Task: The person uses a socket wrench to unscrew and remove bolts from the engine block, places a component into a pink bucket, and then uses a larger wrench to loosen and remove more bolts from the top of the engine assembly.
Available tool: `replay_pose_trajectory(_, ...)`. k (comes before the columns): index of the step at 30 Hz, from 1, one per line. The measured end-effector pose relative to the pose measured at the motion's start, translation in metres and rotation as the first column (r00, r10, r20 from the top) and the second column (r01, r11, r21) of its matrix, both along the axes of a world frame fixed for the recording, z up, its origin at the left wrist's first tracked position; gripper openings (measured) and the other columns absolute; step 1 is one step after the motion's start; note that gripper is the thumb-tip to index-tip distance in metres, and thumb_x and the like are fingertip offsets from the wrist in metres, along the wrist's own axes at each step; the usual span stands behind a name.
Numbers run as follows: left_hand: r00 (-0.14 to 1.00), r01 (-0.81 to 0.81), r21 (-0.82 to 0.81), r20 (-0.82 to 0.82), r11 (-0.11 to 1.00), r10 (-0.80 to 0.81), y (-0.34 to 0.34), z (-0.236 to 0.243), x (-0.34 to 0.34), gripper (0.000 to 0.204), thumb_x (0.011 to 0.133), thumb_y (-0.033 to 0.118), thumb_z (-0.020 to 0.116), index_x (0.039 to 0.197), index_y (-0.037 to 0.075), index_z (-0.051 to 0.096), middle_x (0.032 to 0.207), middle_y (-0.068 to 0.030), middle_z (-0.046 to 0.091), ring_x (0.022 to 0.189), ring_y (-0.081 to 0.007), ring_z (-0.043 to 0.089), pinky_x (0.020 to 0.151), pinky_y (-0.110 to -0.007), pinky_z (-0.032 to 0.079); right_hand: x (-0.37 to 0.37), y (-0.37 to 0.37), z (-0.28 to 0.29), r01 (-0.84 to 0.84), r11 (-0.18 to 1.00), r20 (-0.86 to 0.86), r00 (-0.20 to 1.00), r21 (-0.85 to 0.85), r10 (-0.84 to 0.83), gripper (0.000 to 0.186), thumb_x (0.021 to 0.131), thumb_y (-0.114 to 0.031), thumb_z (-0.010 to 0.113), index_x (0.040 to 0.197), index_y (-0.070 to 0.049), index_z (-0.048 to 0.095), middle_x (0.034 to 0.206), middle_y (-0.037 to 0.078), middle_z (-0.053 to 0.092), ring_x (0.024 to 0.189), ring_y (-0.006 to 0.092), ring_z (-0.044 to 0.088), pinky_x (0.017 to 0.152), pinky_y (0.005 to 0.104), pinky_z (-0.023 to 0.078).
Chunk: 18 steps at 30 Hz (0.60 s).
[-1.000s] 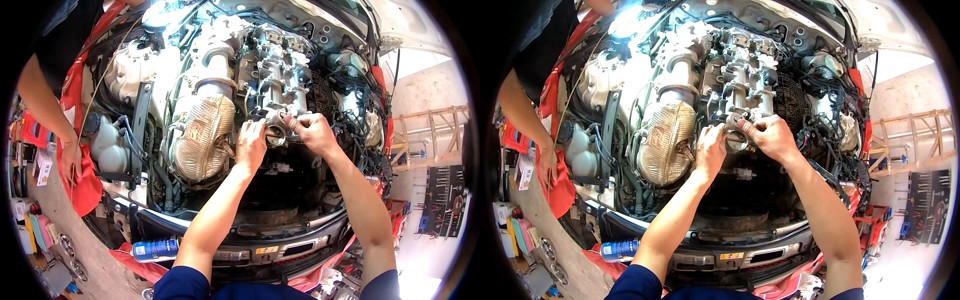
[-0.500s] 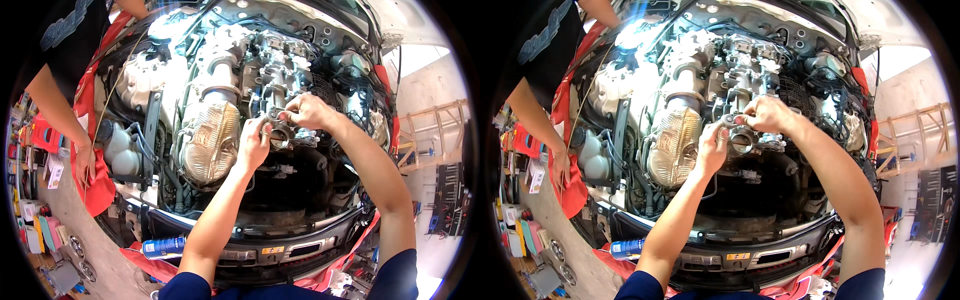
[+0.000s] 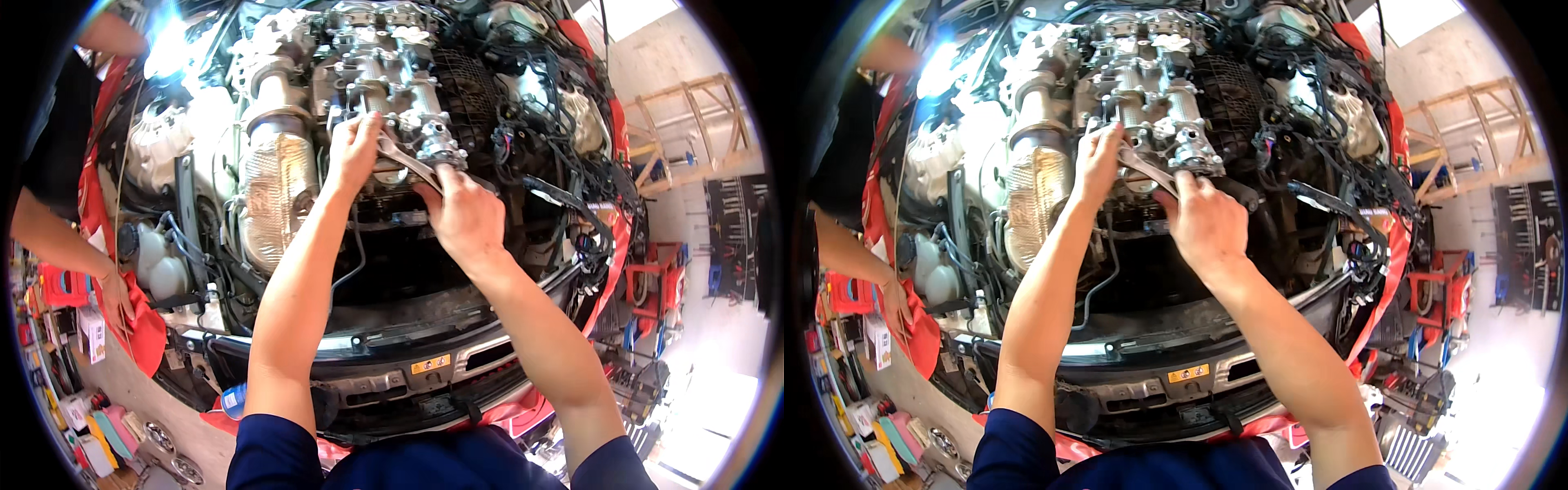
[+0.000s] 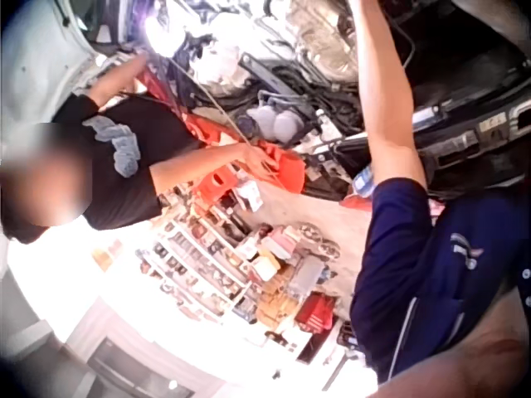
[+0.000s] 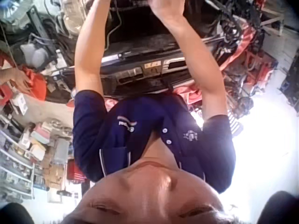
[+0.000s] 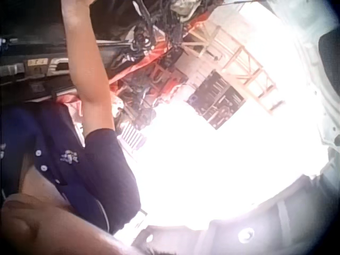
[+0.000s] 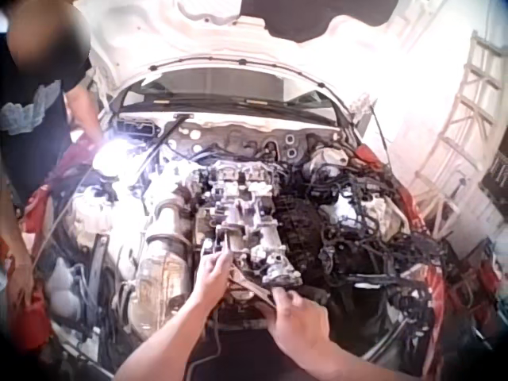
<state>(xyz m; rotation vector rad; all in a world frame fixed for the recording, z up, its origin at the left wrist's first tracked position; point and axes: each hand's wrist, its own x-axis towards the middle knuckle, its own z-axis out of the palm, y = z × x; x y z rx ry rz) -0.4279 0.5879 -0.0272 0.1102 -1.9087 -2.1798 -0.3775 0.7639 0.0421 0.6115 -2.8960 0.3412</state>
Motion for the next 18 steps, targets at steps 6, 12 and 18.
replay_pose_trajectory(6, 0.993, -0.09, 0.113, -0.067, 0.989, 0.098, 0.003, -0.023, -0.013, 0.033, 0.096, 0.028, 0.052, 0.079, 0.002, 0.062, 0.068, -0.0014, 0.058, 0.06, -0.0087, 0.054, 0.054, -0.024, 0.043, -0.028, 0.014, -0.002, -0.117, 0.988, -0.051, 0.991, 0.097, 0.122, 0.04, 0.092, -0.045, 0.057, 0.096, -0.005, 0.061, 0.075, 0.013, 0.066, 0.065, 0.0303, 0.068, 0.054, 0.0397, 0.054)
replay_pose_trajectory(12, 0.982, -0.184, 0.058, 0.061, 0.981, 0.181, 0.0, -0.021, -0.011, 0.038, 0.099, 0.038, 0.049, 0.084, 0.005, 0.061, 0.07, -0.0006, 0.057, 0.06, -0.0079, 0.052, 0.053, -0.023, 0.042, -0.082, 0.028, -0.016, -0.321, 0.932, -0.118, 0.932, 0.166, 0.342, 0.045, 0.093, -0.05, 0.051, 0.099, -0.007, 0.065, 0.078, 0.013, 0.068, 0.065, 0.0298, 0.068, 0.057, 0.0396, 0.056)
replay_pose_trajectory(18, 0.994, 0.038, -0.244, 0.112, 0.969, -0.011, 0.004, 0.013, 0.006, 0.05, 0.103, 0.046, 0.034, 0.095, 0.003, 0.057, 0.069, 0.0025, 0.046, 0.061, -0.0083, 0.037, 0.059, -0.024, 0.032, -0.207, 0.026, -0.033, -0.671, 0.657, -0.34, 0.563, 0.343, 0.753, 0.028, 0.093, -0.033, 0.056, 0.114, -0.017, 0.064, 0.08, 0.007, 0.064, 0.064, 0.0228, 0.065, 0.061, 0.0354, 0.055)
